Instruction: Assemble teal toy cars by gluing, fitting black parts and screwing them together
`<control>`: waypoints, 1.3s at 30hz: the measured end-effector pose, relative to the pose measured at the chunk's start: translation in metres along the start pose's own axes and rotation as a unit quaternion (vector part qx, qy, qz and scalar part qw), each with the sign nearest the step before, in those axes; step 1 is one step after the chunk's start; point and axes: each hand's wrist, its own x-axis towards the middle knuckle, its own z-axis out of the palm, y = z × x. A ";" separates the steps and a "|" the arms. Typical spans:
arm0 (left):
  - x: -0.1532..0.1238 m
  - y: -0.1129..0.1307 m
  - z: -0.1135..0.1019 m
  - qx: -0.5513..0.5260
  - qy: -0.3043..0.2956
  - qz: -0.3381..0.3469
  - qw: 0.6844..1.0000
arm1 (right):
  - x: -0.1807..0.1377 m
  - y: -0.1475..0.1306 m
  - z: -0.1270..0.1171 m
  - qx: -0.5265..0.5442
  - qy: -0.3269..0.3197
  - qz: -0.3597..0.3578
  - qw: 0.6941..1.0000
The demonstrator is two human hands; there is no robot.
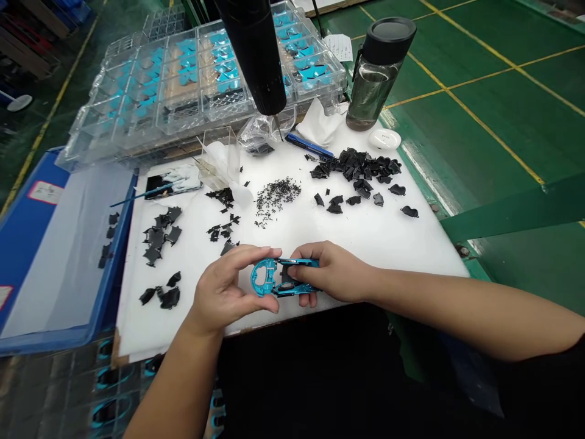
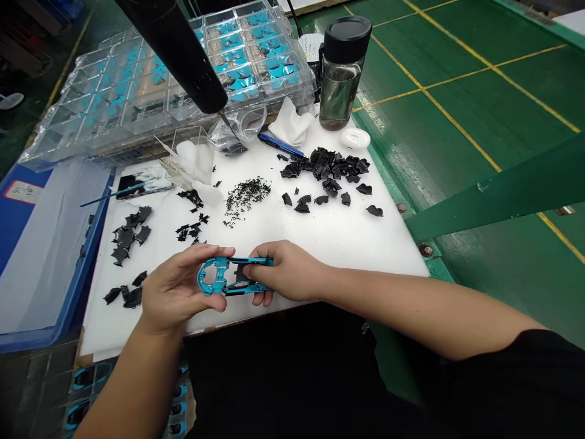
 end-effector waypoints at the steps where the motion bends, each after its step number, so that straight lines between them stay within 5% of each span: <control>1: 0.000 0.000 0.000 -0.002 0.001 -0.002 1.000 | 0.000 0.000 0.000 0.005 -0.005 0.000 1.000; 22: 0.000 0.000 -0.001 -0.016 0.000 -0.027 1.000 | -0.001 0.002 -0.002 0.035 -0.018 -0.009 0.999; 32: 0.015 0.008 -0.001 0.038 -0.028 0.015 0.999 | -0.001 0.004 -0.007 -0.056 0.010 -0.008 0.998; 39: 0.012 0.001 0.000 0.035 0.071 0.072 0.994 | 0.003 0.013 -0.009 0.006 0.022 -0.020 1.000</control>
